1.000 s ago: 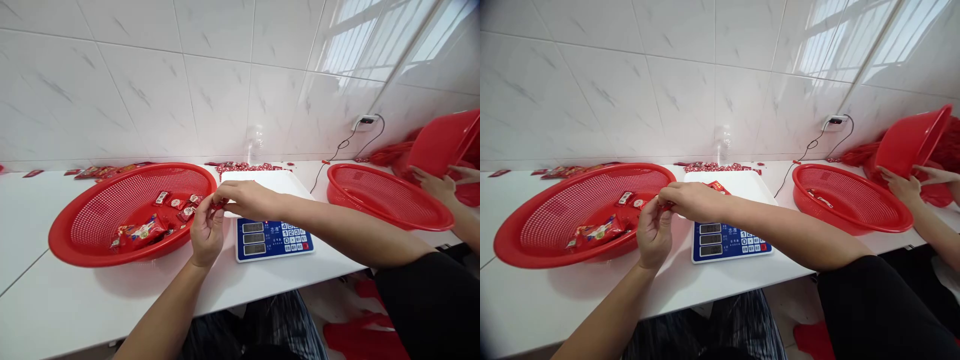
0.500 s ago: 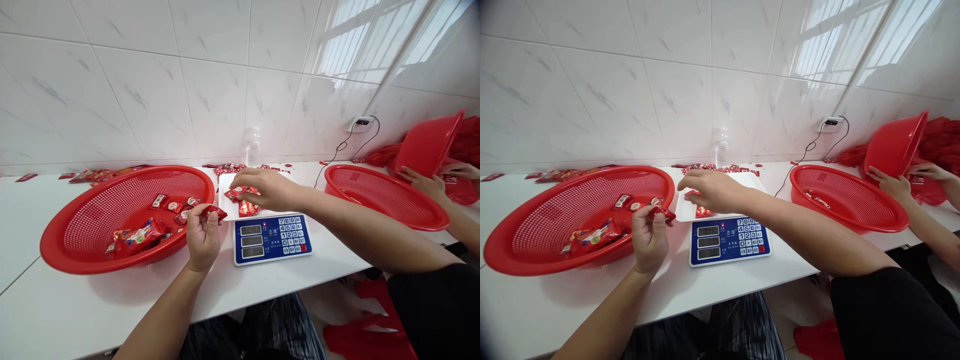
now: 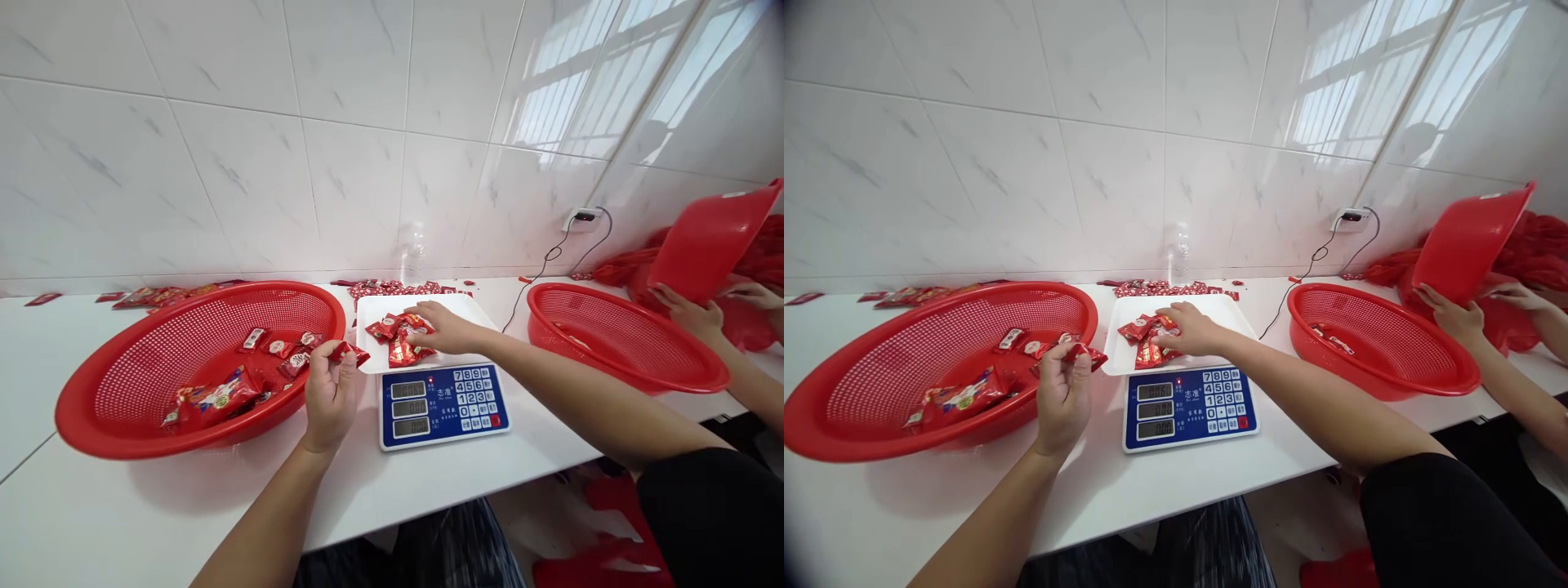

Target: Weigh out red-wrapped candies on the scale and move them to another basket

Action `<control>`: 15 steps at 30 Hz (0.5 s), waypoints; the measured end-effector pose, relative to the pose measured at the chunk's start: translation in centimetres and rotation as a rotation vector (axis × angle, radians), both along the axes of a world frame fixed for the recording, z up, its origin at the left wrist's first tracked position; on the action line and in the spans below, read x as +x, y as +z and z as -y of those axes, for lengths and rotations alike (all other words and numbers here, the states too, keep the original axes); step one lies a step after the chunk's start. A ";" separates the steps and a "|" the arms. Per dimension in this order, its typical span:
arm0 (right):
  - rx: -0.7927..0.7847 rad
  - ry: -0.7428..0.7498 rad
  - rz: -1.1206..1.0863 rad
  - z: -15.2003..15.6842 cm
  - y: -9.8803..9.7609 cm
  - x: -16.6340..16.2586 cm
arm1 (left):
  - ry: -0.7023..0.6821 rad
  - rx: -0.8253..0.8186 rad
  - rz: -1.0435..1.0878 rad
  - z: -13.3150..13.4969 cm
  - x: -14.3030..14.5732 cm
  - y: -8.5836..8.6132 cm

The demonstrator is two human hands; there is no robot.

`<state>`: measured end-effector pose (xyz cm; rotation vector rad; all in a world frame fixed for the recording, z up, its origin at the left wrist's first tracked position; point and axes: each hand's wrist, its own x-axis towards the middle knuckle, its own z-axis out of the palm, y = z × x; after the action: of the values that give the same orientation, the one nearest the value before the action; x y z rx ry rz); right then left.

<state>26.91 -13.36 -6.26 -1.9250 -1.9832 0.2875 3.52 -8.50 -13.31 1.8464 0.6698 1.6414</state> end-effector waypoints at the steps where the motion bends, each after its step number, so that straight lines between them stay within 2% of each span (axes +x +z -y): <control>1: -0.011 -0.008 0.017 -0.2 -0.5 -0.7 | 0.004 0.003 0.000 -0.1 0.0 0.1; 8: -0.035 0.036 0.130 -2.5 -2.3 -4.0 | 0.000 0.035 -0.060 0.0 0.0 0.4; 15: 0.122 0.094 0.218 -3.6 -2.6 -3.5 | -0.047 -0.021 -0.094 -0.4 -0.1 -0.6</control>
<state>23.41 -9.79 -8.83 -1.8567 -2.1783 -0.0214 3.41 -8.09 -13.90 1.9194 0.6757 1.5201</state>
